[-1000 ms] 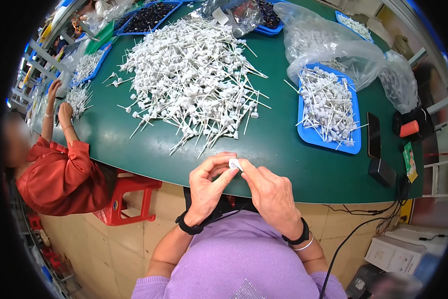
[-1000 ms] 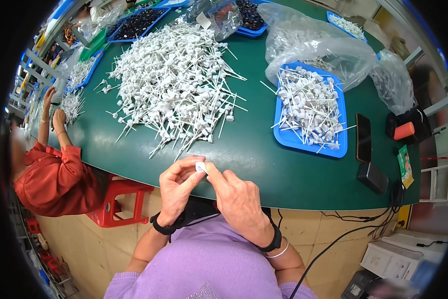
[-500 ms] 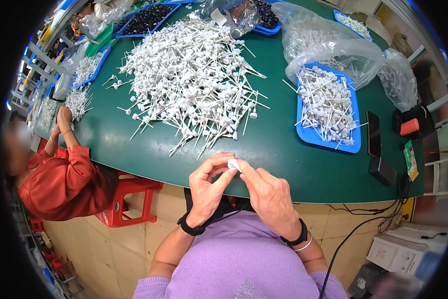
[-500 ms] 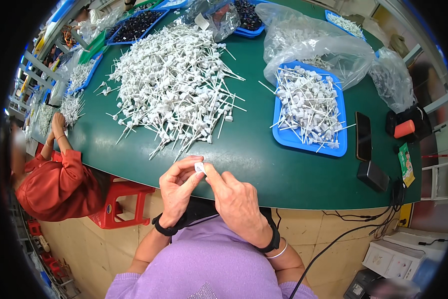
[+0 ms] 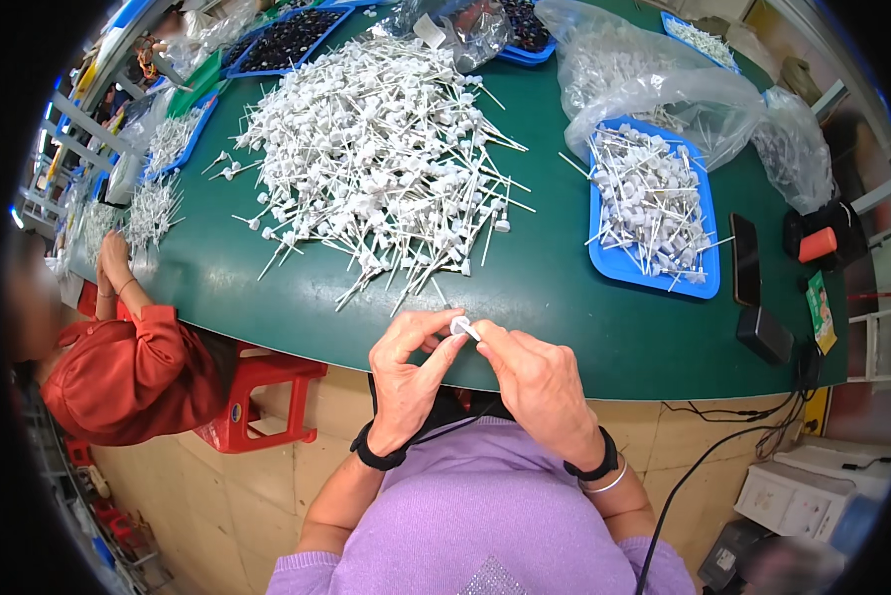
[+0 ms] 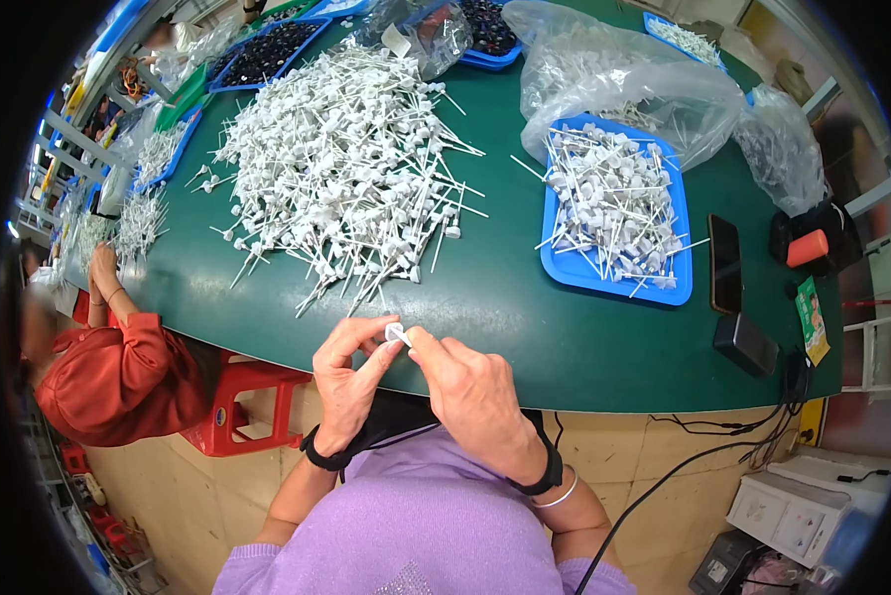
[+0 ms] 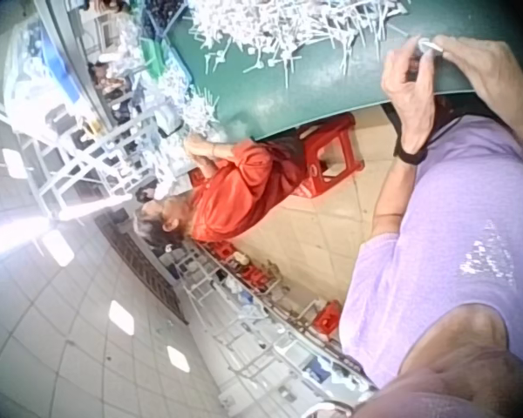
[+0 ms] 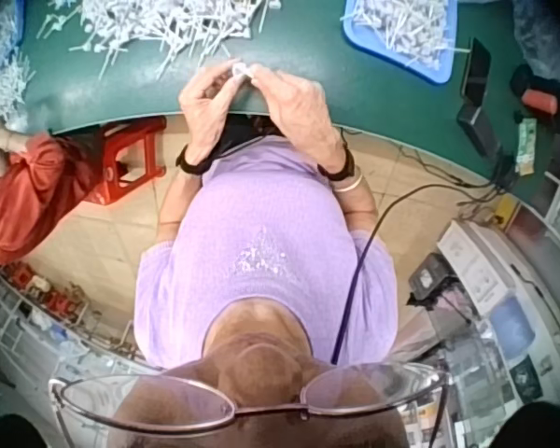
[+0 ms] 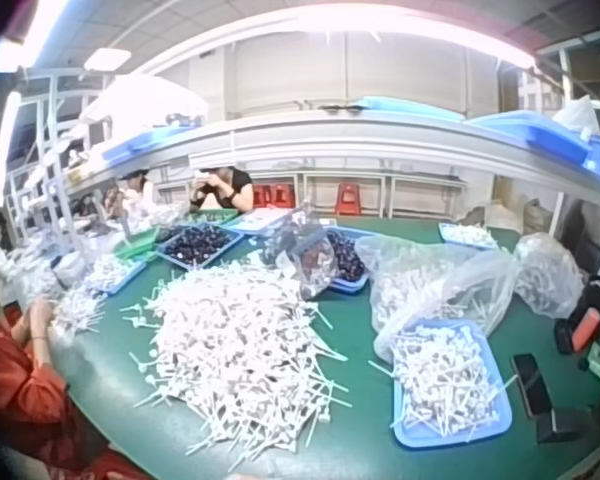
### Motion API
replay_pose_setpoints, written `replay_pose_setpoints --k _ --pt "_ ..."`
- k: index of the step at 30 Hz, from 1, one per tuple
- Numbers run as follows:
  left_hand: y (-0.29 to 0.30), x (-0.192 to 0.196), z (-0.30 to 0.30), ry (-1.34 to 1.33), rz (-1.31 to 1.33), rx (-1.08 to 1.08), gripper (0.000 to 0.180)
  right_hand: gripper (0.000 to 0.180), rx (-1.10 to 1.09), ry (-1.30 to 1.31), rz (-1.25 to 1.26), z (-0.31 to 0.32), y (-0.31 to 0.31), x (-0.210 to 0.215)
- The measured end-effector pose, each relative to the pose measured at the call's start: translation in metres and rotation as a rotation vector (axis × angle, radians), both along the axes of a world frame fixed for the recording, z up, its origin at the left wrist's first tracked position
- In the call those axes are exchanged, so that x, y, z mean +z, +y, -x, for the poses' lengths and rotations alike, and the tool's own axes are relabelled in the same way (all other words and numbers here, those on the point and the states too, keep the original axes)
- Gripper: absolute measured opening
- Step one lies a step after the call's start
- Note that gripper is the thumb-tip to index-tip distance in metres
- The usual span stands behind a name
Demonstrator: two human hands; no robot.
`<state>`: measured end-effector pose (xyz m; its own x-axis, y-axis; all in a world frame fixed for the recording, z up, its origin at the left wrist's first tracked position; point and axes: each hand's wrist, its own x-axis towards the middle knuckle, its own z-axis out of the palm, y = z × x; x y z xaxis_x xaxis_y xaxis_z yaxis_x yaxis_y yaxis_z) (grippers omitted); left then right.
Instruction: Assembling small white plastic components by hand at a workstation.
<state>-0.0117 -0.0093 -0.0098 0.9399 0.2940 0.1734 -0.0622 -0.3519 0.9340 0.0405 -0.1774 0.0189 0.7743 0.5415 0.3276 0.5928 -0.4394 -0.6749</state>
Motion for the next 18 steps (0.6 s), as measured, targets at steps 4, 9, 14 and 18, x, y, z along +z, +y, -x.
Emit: replay_pose_setpoints --k 4,9,14,18 --pt "-0.003 0.001 0.001 0.060 0.292 -0.032 0.029 0.017 0.040 0.077 -0.105 -0.005 -0.002 -0.003" --pt "-0.003 0.004 0.001 0.068 0.371 -0.020 0.024 0.015 0.112 0.224 -0.147 -0.011 -0.004 -0.005" --pt "-0.011 0.004 0.003 -0.046 0.018 0.066 0.021 0.022 0.160 0.579 -0.174 -0.014 -0.005 -0.004" --pt "-0.010 0.001 0.003 -0.024 0.015 0.046 0.021 0.022 0.176 0.794 -0.166 -0.018 -0.006 -0.013"
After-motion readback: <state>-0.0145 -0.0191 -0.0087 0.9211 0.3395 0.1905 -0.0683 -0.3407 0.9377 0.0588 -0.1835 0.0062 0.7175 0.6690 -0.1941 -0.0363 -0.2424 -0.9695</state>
